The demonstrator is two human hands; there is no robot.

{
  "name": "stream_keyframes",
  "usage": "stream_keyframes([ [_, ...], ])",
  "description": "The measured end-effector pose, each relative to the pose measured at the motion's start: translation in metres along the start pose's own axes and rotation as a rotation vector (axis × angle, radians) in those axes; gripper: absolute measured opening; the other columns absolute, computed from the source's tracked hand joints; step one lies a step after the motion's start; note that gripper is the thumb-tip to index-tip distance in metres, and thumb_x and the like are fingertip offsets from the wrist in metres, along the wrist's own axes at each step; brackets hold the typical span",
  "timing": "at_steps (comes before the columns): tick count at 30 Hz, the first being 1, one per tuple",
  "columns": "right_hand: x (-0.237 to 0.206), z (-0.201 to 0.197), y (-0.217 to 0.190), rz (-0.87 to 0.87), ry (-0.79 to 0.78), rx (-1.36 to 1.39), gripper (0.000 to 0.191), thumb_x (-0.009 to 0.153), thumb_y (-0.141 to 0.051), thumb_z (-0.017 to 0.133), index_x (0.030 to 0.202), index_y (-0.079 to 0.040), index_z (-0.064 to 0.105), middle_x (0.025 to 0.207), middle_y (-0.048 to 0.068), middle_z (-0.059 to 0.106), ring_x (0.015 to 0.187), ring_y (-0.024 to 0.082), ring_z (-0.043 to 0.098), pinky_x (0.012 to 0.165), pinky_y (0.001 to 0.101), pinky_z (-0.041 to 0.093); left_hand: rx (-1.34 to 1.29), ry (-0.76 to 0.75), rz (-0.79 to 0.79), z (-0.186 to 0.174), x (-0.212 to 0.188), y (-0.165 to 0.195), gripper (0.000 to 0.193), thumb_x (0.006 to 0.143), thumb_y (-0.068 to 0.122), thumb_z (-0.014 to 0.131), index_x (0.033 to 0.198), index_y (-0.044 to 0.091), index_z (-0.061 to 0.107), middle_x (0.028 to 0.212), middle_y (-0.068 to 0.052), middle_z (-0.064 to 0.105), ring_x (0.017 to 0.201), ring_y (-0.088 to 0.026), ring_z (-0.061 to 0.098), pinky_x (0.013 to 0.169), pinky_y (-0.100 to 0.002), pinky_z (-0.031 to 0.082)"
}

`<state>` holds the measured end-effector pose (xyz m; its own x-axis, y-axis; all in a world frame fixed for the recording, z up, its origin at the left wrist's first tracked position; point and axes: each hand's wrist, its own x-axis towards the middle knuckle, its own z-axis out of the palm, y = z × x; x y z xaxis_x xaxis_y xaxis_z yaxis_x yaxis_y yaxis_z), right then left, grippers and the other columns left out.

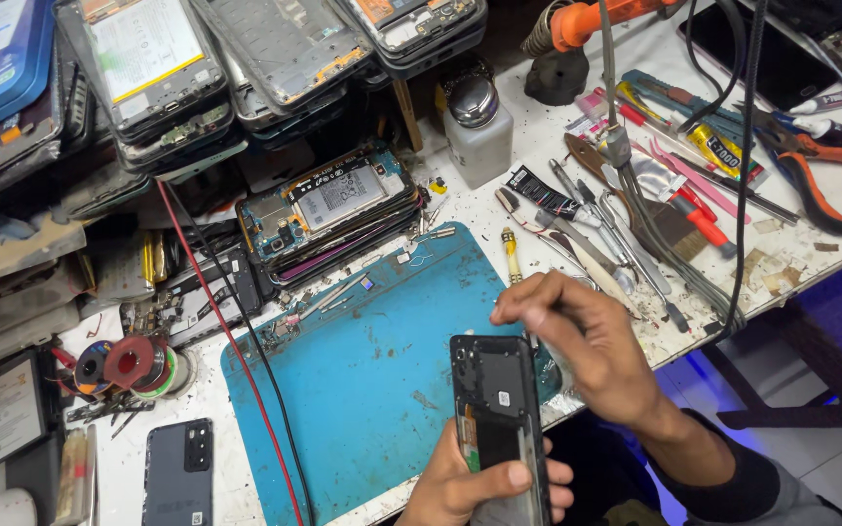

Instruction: The person pries open the back cover of a smartphone on a repair mat, unscrews internal screws with a screwdriver, lifts out internal components, and handles the SIM tray and battery area while working on the disassembled phone.

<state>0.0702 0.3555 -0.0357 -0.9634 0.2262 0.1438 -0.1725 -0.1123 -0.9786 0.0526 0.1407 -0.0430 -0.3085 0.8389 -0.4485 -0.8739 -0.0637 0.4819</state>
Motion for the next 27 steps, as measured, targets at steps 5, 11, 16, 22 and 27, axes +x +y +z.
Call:
stream_keyframes([
  [5,0.0,-0.01,0.008,-0.197,0.158,-0.253,0.016,0.103,-0.002,0.057,0.109,0.002,0.071,0.118,0.014,0.069,0.11,0.019,0.066,0.097,0.0289,0.052,-0.04,-0.068,0.084,0.003,-0.003,-0.008,0.052,0.087,-0.001,0.075,0.132,-0.003,0.048,0.105,-0.021,0.068,0.105,-0.037,0.075,0.093,-0.052,0.064],
  [11,-0.024,-0.063,0.045,-0.426,0.349,-0.596,0.014,0.093,0.009,0.074,0.105,0.005,0.07,0.095,0.013,0.072,0.085,0.018,0.07,0.078,0.0253,0.055,-0.041,-0.254,0.257,0.005,-0.001,-0.006,0.046,0.103,-0.003,0.069,0.143,0.0,0.045,0.12,-0.02,0.066,0.117,-0.034,0.068,0.104,-0.044,0.057],
  [16,-0.02,-0.129,0.117,-0.385,0.252,-0.718,0.007,0.117,0.004,0.06,0.123,0.004,0.055,0.115,0.015,0.068,0.106,0.014,0.064,0.105,0.0213,0.048,-0.212,-0.234,0.37,0.005,0.0,-0.008,0.038,0.108,-0.005,0.066,0.141,-0.002,0.049,0.123,-0.018,0.062,0.12,-0.032,0.067,0.106,-0.042,0.055],
  [22,-0.024,-0.124,0.114,-0.388,0.26,-0.981,0.009,0.114,0.005,0.057,0.121,0.0,0.054,0.11,0.015,0.069,0.105,0.019,0.065,0.106,0.0235,0.048,-0.382,-0.282,0.268,-0.021,0.003,-0.012,0.035,0.107,-0.002,0.068,0.137,-0.004,0.05,0.126,-0.027,0.065,0.117,-0.031,0.068,0.105,-0.043,0.058],
  [27,-0.004,-0.061,0.026,-0.734,0.092,-0.894,0.055,0.088,-0.002,0.087,0.13,-0.006,0.053,0.126,0.017,0.067,0.112,0.028,0.066,0.096,0.033,0.054,-0.483,-0.248,0.176,-0.029,0.001,-0.013,0.044,0.107,0.002,0.07,0.145,-0.01,0.053,0.13,-0.029,0.067,0.115,-0.032,0.072,0.1,-0.043,0.061],
])
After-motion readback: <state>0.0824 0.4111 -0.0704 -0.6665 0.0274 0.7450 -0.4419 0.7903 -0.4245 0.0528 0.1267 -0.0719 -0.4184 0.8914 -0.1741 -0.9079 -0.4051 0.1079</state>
